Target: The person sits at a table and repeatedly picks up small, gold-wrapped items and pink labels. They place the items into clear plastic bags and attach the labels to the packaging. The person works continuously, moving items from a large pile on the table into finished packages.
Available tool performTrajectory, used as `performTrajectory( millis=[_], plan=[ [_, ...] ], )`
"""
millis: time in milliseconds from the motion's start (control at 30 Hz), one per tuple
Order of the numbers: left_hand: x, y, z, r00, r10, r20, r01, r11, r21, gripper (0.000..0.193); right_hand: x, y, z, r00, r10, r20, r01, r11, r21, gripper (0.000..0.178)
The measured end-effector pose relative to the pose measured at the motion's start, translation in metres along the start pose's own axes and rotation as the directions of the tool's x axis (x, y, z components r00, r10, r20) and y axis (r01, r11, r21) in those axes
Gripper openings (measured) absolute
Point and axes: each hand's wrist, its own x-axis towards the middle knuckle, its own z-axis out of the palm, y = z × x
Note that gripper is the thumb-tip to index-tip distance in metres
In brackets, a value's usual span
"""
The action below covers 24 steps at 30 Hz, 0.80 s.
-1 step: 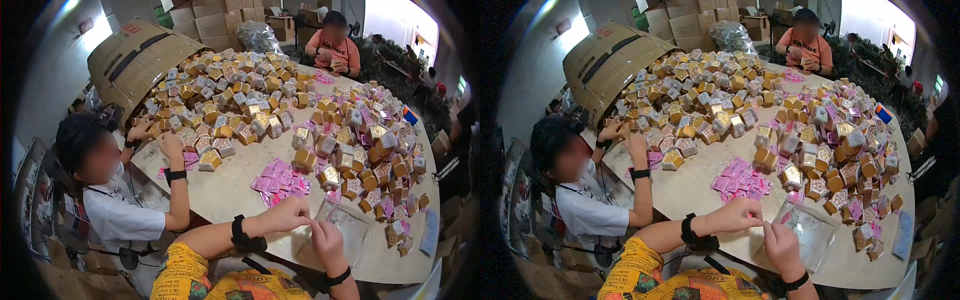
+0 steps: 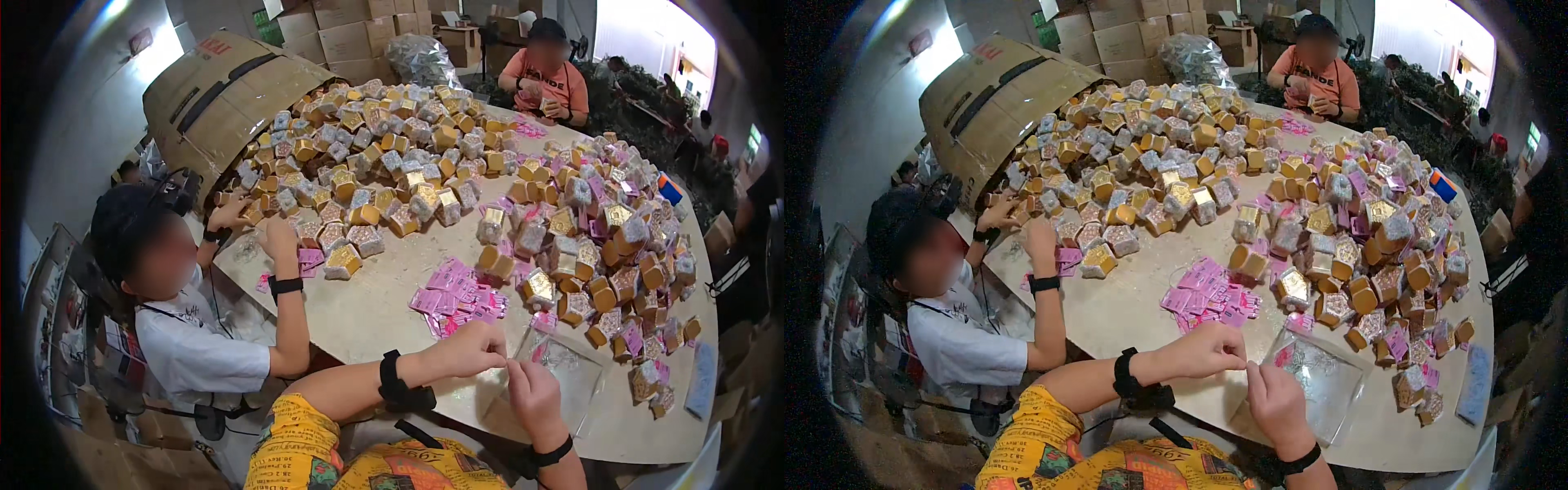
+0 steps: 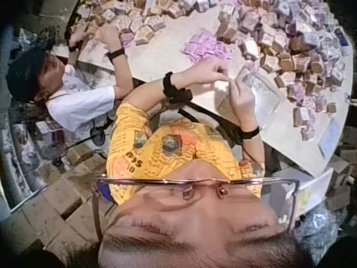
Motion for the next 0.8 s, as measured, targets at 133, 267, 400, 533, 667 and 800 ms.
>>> performTrajectory(
  millis=[133, 267, 400, 533, 667, 800],
  plan=[
    [0.012, -0.001, -0.007, 0.988, -0.056, 0.145, 0.055, 0.998, 0.013, 0.017, -0.003, 0.004, 0.007, 0.999, 0.013, 0.033, -0.012, 1.000, -0.013, 0.023],
    [0.063, -0.031, -0.043, 1.000, 0.025, 0.014, -0.029, 0.848, 0.529, 0.027, 0.001, 0.006, 0.000, 0.978, 0.200, 0.059, -0.206, 0.972, 0.112, 0.019],
    [0.116, -0.045, -0.127, 0.866, 0.210, -0.454, 0.350, 0.393, 0.850, 0.045, -0.003, 0.010, -0.006, 0.961, 0.276, 0.016, -0.274, 0.948, 0.162, 0.020],
    [0.127, -0.107, -0.172, 0.716, 0.089, -0.692, 0.638, 0.318, 0.701, 0.060, -0.007, 0.004, -0.001, 0.966, 0.258, 0.003, -0.252, 0.941, 0.227, 0.020],
    [0.135, -0.121, -0.179, 0.722, -0.010, -0.692, 0.640, 0.390, 0.662, 0.040, -0.011, 0.002, -0.008, 0.952, 0.307, -0.007, -0.296, 0.923, 0.246, 0.016],
    [0.121, -0.120, -0.191, 0.519, 0.067, -0.852, 0.463, 0.815, 0.347, 0.047, -0.002, -0.002, -0.018, 0.939, 0.343, 0.020, -0.335, 0.898, 0.285, 0.012]
  ],
)
